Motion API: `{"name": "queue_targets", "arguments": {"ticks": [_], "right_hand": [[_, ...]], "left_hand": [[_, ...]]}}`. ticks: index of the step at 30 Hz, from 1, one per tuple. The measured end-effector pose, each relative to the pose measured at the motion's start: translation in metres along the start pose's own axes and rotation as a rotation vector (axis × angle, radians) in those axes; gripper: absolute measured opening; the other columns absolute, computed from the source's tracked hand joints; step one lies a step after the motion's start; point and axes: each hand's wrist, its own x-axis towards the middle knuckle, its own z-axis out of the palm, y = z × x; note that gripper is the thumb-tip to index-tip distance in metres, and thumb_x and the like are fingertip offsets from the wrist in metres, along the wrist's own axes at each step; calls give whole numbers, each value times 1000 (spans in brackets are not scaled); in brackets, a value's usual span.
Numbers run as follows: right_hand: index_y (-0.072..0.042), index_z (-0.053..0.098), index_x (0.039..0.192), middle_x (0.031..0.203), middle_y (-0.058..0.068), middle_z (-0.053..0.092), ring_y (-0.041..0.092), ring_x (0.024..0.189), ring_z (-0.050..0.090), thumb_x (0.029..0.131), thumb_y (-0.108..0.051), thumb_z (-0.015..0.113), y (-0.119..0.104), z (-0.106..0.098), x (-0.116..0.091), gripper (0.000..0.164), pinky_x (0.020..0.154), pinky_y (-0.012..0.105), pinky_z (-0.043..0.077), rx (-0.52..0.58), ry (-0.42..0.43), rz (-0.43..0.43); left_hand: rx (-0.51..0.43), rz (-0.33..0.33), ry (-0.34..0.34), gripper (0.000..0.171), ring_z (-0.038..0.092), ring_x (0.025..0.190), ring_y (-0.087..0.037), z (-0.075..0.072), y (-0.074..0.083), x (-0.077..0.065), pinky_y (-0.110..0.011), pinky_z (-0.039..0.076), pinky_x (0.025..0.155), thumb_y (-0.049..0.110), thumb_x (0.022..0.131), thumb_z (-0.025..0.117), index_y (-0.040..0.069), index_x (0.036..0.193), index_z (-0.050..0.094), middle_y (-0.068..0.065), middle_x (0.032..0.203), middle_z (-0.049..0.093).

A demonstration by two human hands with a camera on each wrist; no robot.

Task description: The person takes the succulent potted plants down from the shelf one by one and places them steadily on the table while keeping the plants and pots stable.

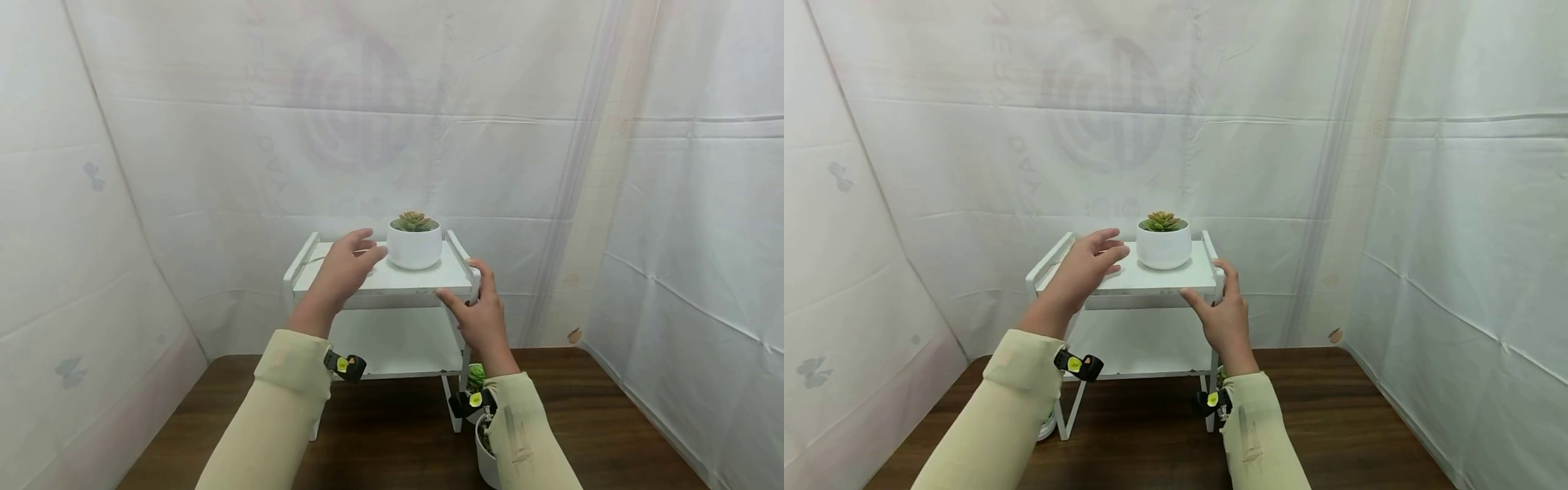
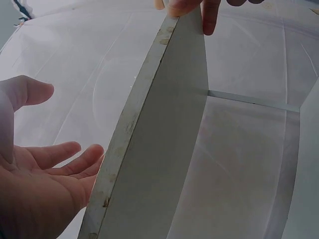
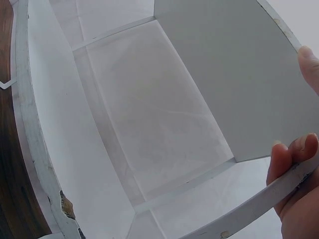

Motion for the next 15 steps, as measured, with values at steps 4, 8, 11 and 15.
{"name": "queue_targets", "arguments": {"ticks": [4, 8, 11, 15], "right_hand": [[-37, 31, 144, 139, 14, 48, 33, 100, 60, 80, -48, 76, 1, 0, 1, 78, 69, 38, 53, -11, 0, -5], [-37, 31, 144, 140, 13, 48, 33, 100, 60, 80, -48, 76, 2, -1, 2, 79, 67, 37, 53, -11, 4, -3], [-38, 31, 144, 138, 14, 49, 33, 96, 60, 80, -49, 76, 2, -1, 2, 79, 63, 35, 52, -10, 5, 4], [-38, 31, 144, 138, 13, 49, 32, 97, 60, 80, -49, 76, 2, -1, 2, 79, 65, 34, 52, -2, -4, 6]], "left_hand": [[5, -7, -4, 66, 42, 139, -22, 3, 2, 2, -43, 44, 106, 39, 94, 59, 21, 152, 32, -7, 149, 44], [10, -13, -2, 70, 41, 140, -22, 8, 6, 7, -44, 43, 107, 40, 93, 60, 20, 153, 29, -7, 151, 42], [26, -24, 3, 72, 40, 140, -22, 12, 8, 10, -46, 41, 109, 41, 93, 60, 21, 153, 27, -6, 152, 41], [39, -31, 2, 75, 38, 142, -22, 15, 9, 13, -46, 39, 111, 41, 93, 60, 21, 154, 24, -6, 153, 38]]}}
